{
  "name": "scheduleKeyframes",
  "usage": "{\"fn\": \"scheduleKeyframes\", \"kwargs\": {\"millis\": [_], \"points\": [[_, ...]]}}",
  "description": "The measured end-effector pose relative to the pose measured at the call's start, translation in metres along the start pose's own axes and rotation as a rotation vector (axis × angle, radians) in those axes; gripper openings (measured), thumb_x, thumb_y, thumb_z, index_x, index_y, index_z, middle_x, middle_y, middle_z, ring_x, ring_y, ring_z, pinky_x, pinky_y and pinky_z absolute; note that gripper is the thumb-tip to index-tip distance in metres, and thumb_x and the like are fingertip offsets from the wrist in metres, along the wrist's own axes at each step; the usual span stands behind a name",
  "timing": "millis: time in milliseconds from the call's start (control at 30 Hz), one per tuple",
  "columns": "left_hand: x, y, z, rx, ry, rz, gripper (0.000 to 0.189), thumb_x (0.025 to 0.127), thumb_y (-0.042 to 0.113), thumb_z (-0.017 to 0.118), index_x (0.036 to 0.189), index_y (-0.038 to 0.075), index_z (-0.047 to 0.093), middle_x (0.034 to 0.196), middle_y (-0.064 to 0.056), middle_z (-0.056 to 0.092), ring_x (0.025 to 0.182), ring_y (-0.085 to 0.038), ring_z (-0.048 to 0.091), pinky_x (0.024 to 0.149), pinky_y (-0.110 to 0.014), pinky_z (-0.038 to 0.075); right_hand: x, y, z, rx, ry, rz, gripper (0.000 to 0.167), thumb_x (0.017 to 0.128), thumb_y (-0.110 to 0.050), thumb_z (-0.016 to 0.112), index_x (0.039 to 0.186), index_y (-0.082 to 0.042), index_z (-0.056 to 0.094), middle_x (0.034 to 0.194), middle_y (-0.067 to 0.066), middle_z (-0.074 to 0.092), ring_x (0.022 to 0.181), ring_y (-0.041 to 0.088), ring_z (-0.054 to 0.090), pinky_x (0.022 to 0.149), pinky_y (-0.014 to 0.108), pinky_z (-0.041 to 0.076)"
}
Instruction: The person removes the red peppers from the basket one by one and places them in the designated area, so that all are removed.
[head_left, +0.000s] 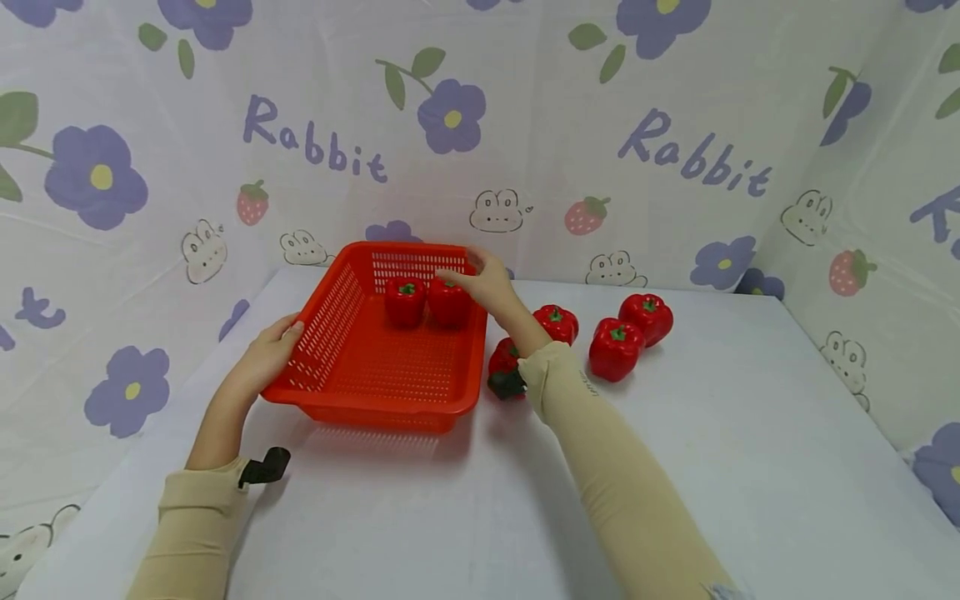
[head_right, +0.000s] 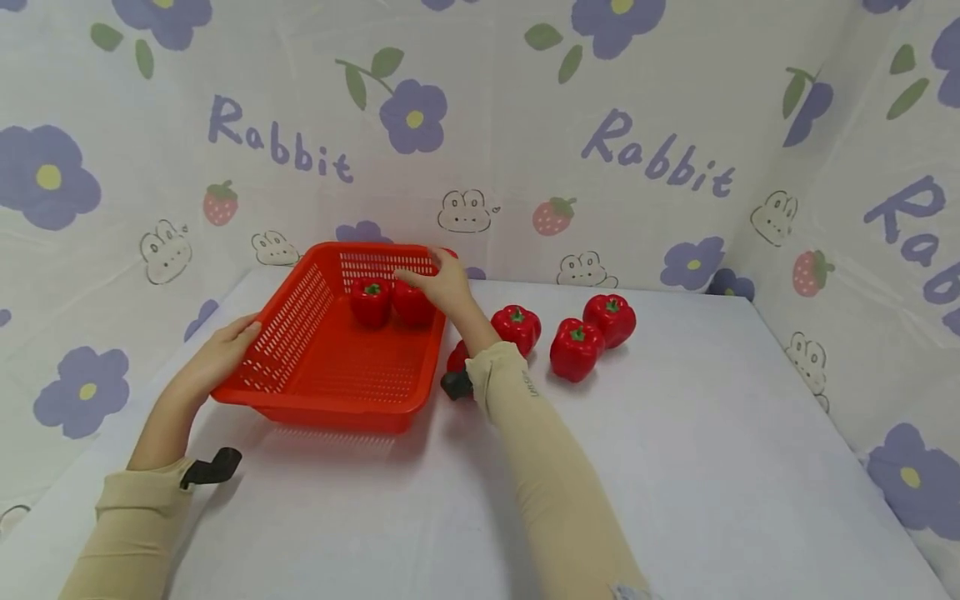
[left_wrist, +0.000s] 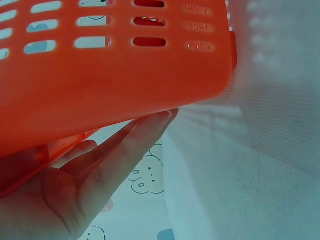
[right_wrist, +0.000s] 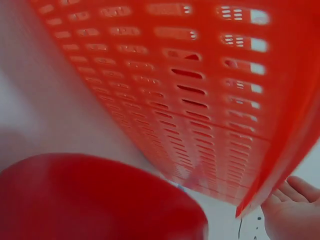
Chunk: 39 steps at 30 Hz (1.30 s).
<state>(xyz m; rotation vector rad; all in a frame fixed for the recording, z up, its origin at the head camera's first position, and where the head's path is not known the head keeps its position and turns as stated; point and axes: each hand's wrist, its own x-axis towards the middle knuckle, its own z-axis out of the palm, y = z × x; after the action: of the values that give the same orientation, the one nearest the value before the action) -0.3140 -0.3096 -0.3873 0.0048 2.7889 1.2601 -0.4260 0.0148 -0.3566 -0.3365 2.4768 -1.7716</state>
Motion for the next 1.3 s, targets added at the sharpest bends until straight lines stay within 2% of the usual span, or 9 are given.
{"fn": "scheduleKeyframes", "kwargs": {"millis": [333,533,700,867,1000,1300], "points": [[0.002,0.002,0.002,0.011,0.010,0.000,0.061,0.106,0.042,0.024,0.154,0.003,0.022,0.134,-0.029,0.047,0.079,-0.014,0.061,0.069,-0.023,0.050,0.010,0.001,0.011,-0.170,0.000,-0.030,0.083,0.085,-0.034,0.076,0.151,-0.009,0.034,0.156,0.010,0.036,0.144,0.026,0.035,0.117,0.043,0.033],[0.002,0.001,0.003,0.006,0.004,-0.010,0.061,0.106,0.042,0.024,0.155,0.004,0.022,0.133,-0.029,0.048,0.078,-0.014,0.061,0.067,-0.024,0.051,0.017,0.000,0.017,-0.242,-0.009,0.017,0.087,0.084,-0.034,0.076,0.153,-0.008,0.030,0.157,0.011,0.035,0.144,0.027,0.034,0.117,0.044,0.032],[0.001,-0.001,0.002,-0.012,-0.008,-0.021,0.062,0.106,0.043,0.022,0.155,0.004,0.020,0.132,-0.028,0.048,0.073,-0.010,0.061,0.063,-0.024,0.052,0.021,-0.002,0.021,-0.332,-0.053,0.026,0.088,0.084,-0.028,0.077,0.152,-0.003,0.028,0.151,0.015,0.042,0.138,0.028,0.041,0.116,0.042,0.033],[0.000,-0.002,0.002,-0.023,-0.011,-0.019,0.062,0.106,0.043,0.023,0.155,0.005,0.020,0.130,-0.029,0.049,0.071,-0.011,0.063,0.063,-0.024,0.054,0.021,-0.003,0.022,-0.432,-0.112,0.012,0.080,0.082,-0.022,0.079,0.146,0.000,0.036,0.143,0.015,0.050,0.131,0.027,0.047,0.114,0.039,0.036],[-0.001,-0.002,0.001,-0.033,-0.011,-0.016,0.062,0.106,0.043,0.023,0.155,0.006,0.020,0.128,-0.029,0.050,0.072,-0.012,0.064,0.063,-0.025,0.055,0.021,-0.006,0.021,-0.453,-0.150,0.026,0.074,0.082,-0.019,0.079,0.143,-0.001,0.040,0.141,0.015,0.052,0.129,0.027,0.049,0.114,0.039,0.036],[-0.002,0.000,0.002,-0.019,0.000,-0.014,0.062,0.106,0.044,0.023,0.155,0.006,0.022,0.127,-0.028,0.051,0.070,-0.009,0.061,0.062,-0.024,0.053,0.021,-0.012,0.020,-0.549,-0.226,0.027,0.072,0.083,-0.016,0.076,0.143,0.002,0.040,0.140,0.016,0.051,0.126,0.027,0.048,0.113,0.038,0.037]]}}
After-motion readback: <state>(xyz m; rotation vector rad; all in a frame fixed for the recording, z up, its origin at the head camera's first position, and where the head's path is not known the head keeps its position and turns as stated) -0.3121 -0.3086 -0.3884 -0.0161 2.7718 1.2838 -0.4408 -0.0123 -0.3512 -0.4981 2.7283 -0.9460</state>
